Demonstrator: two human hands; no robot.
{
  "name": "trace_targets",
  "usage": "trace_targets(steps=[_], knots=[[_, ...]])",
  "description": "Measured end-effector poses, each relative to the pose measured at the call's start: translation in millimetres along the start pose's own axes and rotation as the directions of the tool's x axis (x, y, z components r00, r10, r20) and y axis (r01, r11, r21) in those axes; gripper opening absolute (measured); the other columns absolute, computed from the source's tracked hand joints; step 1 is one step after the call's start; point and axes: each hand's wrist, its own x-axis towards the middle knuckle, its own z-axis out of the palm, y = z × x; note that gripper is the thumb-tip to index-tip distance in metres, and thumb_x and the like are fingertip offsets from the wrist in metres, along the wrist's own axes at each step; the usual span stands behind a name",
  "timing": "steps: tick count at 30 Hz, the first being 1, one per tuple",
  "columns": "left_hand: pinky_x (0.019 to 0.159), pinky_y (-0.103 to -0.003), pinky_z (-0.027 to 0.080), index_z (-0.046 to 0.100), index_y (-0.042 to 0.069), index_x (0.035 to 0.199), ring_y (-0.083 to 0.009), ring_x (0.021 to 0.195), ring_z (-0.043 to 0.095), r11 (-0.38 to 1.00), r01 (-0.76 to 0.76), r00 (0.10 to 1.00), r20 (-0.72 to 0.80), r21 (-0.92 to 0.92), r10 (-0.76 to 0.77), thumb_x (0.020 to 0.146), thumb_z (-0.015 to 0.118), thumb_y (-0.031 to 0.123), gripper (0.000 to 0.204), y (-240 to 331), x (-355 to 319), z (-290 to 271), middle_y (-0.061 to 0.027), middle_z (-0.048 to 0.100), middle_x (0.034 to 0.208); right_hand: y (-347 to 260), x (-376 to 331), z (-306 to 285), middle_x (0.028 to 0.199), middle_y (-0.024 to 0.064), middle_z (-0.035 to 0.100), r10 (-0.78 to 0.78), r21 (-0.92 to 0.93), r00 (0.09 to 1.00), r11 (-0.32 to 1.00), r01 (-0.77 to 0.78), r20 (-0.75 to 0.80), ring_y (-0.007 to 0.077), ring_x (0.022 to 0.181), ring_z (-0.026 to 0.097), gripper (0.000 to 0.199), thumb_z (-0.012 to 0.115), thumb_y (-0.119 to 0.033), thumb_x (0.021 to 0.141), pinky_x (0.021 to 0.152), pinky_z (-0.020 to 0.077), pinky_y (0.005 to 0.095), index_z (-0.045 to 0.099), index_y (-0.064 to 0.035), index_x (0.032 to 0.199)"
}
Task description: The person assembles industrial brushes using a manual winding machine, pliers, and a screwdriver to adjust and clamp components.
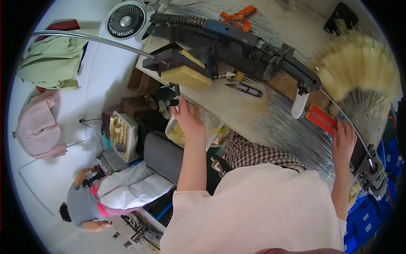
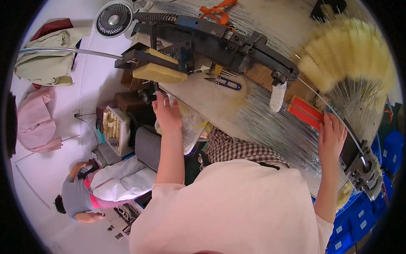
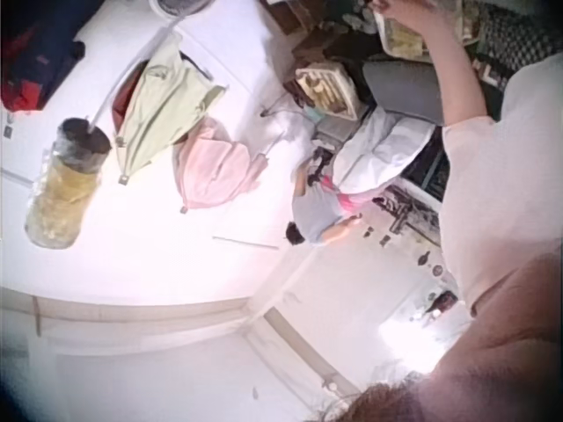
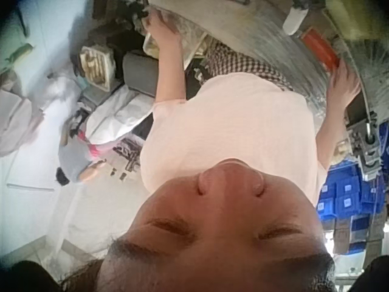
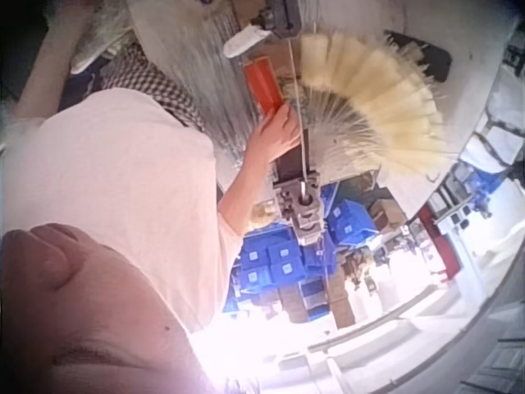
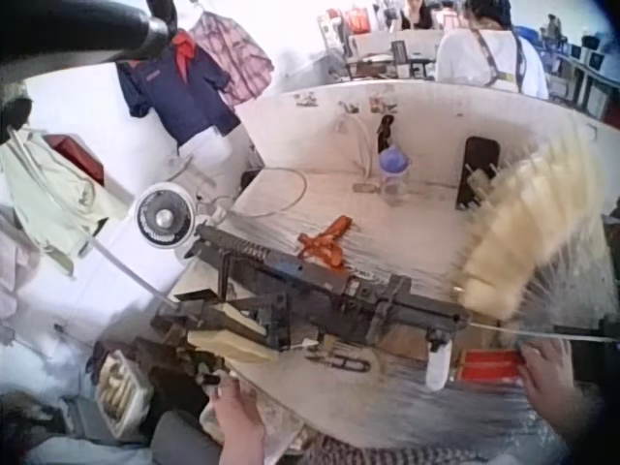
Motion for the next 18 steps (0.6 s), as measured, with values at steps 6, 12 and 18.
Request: trace_targets(steps=[6, 12, 18], knots=[[0.065, -0.026, 0.038, 0.04, 0.012, 0.106, -0.0103, 0.071, 0.05, 0.975, -0.155, 0.984, -0.064, 0.157, 0.166, 0.088, 0.054, 0.031, 0.03, 20, 65, -15, -0.0004, 0.05, 0.084, -1, 10, 8, 0.109, 0.0081, 0.055, 0.041, -0.064, 0.999, 0.997, -0.041, 0.008, 0.0292, 0.106, 0.048, 0.03, 0.056, -0.016, 0.084, 0.093, 0.0345, 0.0405, 0.056, -0.0081, 0.113], [0.056, -0.024, 0.037, 0.041, 0.01, 0.101, -0.0083, 0.061, 0.047, 0.956, -0.207, 0.976, -0.018, 0.206, 0.215, 0.089, 0.052, 0.028, 0.024, 7, 50, -13, -0.0001, 0.05, 0.077, -6, 12, 8, 0.105, 0.0077, 0.056, 0.036, -0.059, 0.998, 0.998, -0.039, -0.053, 0.0293, 0.104, 0.049, 0.027, 0.056, -0.016, 0.083, 0.091, 0.0351, 0.0405, 0.059, -0.0087, 0.11], [0.06, -0.025, 0.038, 0.039, 0.008, 0.12, -0.0117, 0.074, 0.054, 1.0, 0.011, 0.994, 0.104, 0.0, -0.011, 0.089, 0.053, 0.03, 0.04, -25, -12, 16, -0.0017, 0.053, 0.082, -10, 27, 7, 0.099, 0.0085, 0.059, 0.026, 0.04, 0.997, 0.999, -0.023, -0.073, 0.0297, 0.095, 0.052, 0.019, 0.056, -0.011, 0.081, 0.084, 0.0406, 0.0384, 0.063, -0.0056, 0.098]])
